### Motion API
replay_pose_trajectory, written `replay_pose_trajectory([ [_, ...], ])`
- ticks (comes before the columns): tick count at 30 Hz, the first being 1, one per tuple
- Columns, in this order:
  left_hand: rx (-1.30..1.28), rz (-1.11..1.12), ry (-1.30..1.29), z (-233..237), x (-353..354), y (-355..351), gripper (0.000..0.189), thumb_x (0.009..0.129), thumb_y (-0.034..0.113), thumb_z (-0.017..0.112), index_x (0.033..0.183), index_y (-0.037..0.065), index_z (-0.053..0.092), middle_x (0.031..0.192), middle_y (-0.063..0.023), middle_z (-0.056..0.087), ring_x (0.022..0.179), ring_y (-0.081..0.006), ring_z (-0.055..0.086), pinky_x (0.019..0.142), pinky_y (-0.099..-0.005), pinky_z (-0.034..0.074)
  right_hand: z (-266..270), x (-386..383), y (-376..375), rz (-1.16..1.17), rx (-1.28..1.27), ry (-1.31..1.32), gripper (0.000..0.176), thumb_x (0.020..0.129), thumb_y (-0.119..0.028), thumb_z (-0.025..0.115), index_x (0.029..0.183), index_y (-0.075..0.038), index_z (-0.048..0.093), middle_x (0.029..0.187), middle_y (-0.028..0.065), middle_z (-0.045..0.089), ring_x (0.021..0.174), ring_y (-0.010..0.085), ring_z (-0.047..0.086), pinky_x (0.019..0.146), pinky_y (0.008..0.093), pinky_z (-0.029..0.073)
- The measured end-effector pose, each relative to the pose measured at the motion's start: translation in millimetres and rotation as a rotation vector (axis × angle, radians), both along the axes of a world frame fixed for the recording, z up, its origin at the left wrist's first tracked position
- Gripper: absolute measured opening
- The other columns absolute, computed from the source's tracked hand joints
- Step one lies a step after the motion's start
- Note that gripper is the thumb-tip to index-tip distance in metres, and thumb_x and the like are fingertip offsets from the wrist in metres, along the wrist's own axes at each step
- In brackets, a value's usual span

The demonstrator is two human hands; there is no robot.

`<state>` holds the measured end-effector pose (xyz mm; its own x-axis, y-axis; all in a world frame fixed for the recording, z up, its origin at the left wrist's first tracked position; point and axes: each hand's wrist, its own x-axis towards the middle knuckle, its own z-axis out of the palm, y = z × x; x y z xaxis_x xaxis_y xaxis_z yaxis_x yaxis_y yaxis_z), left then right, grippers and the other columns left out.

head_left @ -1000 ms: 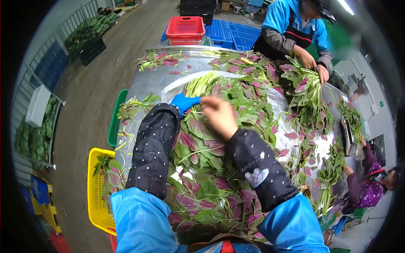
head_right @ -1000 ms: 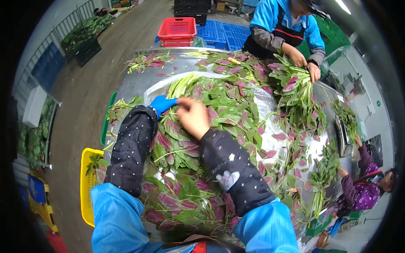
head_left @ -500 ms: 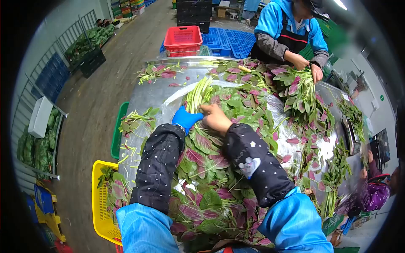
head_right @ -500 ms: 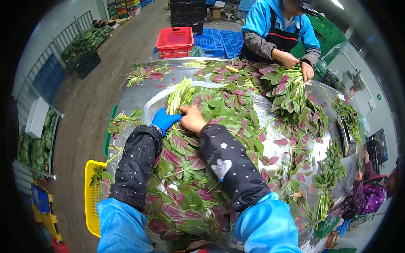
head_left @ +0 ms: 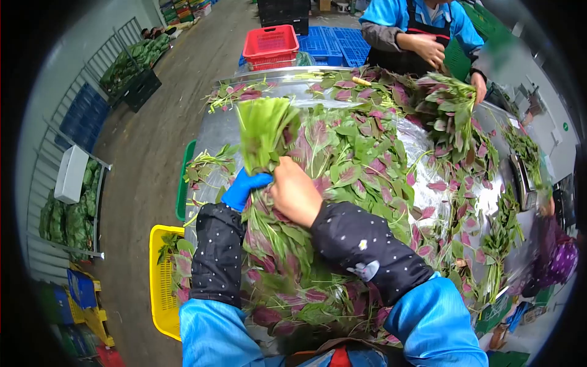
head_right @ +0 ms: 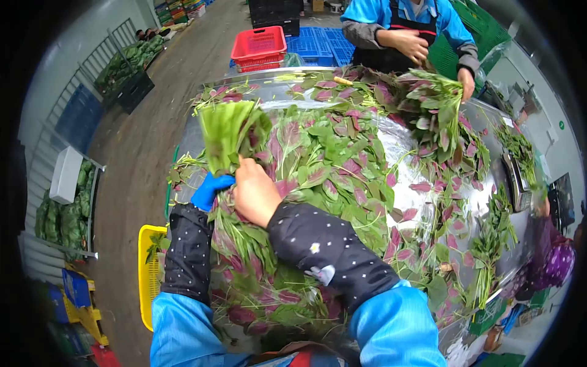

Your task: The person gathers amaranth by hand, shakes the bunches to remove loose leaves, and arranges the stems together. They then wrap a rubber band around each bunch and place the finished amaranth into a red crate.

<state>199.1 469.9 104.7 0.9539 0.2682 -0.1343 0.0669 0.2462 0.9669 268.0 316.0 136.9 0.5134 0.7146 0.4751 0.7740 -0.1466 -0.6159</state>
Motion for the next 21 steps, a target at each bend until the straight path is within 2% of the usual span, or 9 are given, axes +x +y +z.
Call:
replay_pose_trajectory([
  [2, -0.028, -0.003, 0.042, -4, -20, 10, 0.057, 0.071, 0.007, 0.065, 0.126, 0.004, 0.046, 0.115, -0.0038, 0.056, 0.102, -0.0169, 0.054, 0.091, -0.0317, 0.043, 18, -13, -6, 0.088, -0.033, -0.028, 0.031, 0.070, -0.001, 0.049, 0.098, 0.012, 0.047, 0.100, 0.0247, 0.046, 0.094, 0.0389, 0.048, 0.082, 0.0412, 0.041],
  [4, -0.114, 0.080, -0.016, -10, -35, 5, 0.057, 0.071, 0.006, 0.065, 0.125, 0.004, 0.047, 0.115, -0.0043, 0.056, 0.102, -0.0173, 0.054, 0.091, -0.0323, 0.043, 15, -15, -6, 0.207, -0.078, 0.075, 0.061, 0.070, -0.003, 0.051, 0.126, 0.013, 0.031, 0.108, 0.0256, 0.042, 0.101, 0.0401, 0.047, 0.089, 0.0388, 0.040],
  [8, -0.036, 0.075, -0.105, -29, -51, -1, 0.068, 0.062, 0.002, 0.071, 0.124, 0.004, 0.046, 0.115, -0.0065, 0.056, 0.104, -0.0199, 0.054, 0.093, -0.0358, 0.043, 39, -26, -30, 0.399, -0.244, 0.307, 0.073, 0.071, -0.013, 0.060, 0.130, 0.011, 0.024, 0.120, 0.0264, 0.038, 0.111, 0.0397, 0.043, 0.098, 0.0361, 0.035],
  [12, -0.072, 0.007, -0.199, -66, -78, 9, 0.064, 0.066, 0.007, 0.071, 0.125, 0.003, 0.046, 0.115, -0.0095, 0.056, 0.103, -0.0207, 0.055, 0.090, -0.0372, 0.045, 45, -56, -46, 0.444, -0.154, 0.202, 0.069, 0.071, -0.007, 0.058, 0.131, 0.005, 0.026, 0.123, 0.0223, 0.040, 0.117, 0.0326, 0.043, 0.096, 0.0354, 0.037],
  [14, -0.262, 0.024, -0.138, -94, -101, 16, 0.059, 0.071, 0.009, 0.069, 0.124, 0.002, 0.046, 0.114, -0.0105, 0.056, 0.101, -0.0207, 0.056, 0.088, -0.0377, 0.047, 42, -63, -41, 0.497, -0.035, 0.999, 0.066, 0.072, 0.002, 0.053, 0.131, -0.005, 0.024, 0.121, 0.0156, 0.043, 0.115, 0.0255, 0.044, 0.094, 0.0338, 0.038],
  [15, -0.354, 0.019, -0.054, -91, -114, 18, 0.050, 0.077, 0.011, 0.064, 0.124, 0.002, 0.047, 0.113, -0.0116, 0.057, 0.099, -0.0208, 0.057, 0.084, -0.0380, 0.049, 26, -61, -36, 0.489, 0.011, 1.047, 0.067, 0.073, 0.008, 0.049, 0.131, -0.012, 0.022, 0.119, 0.0097, 0.044, 0.114, 0.0201, 0.044, 0.091, 0.0315, 0.039],
  [16, -0.400, 0.020, -0.021, -89, -116, 20, 0.050, 0.077, 0.011, 0.064, 0.124, 0.003, 0.047, 0.113, -0.0116, 0.057, 0.099, -0.0210, 0.057, 0.084, -0.0381, 0.049, 27, -72, -33, 0.379, 0.000, 0.989, 0.062, 0.073, 0.005, 0.049, 0.130, -0.006, 0.027, 0.117, 0.0146, 0.045, 0.112, 0.0262, 0.046, 0.091, 0.0342, 0.040],
  [18, -0.407, 0.021, -0.011, -88, -122, 18, 0.051, 0.077, 0.012, 0.065, 0.123, 0.003, 0.047, 0.113, -0.0117, 0.057, 0.099, -0.0213, 0.057, 0.084, -0.0381, 0.049, 18, -101, -28, 0.236, -0.071, 0.173, 0.057, 0.073, 0.001, 0.050, 0.127, 0.001, 0.033, 0.116, 0.0212, 0.045, 0.109, 0.0346, 0.047, 0.092, 0.0379, 0.039],
  [21, -0.385, -0.012, 0.005, -84, -131, 23, 0.051, 0.076, 0.014, 0.065, 0.123, 0.003, 0.048, 0.113, -0.0118, 0.057, 0.099, -0.0218, 0.057, 0.084, -0.0382, 0.049, 32, -134, -28, 0.149, -0.116, -0.122, 0.059, 0.073, -0.005, 0.053, 0.128, 0.006, 0.033, 0.118, 0.0250, 0.043, 0.110, 0.0406, 0.043, 0.096, 0.0397, 0.036],
])
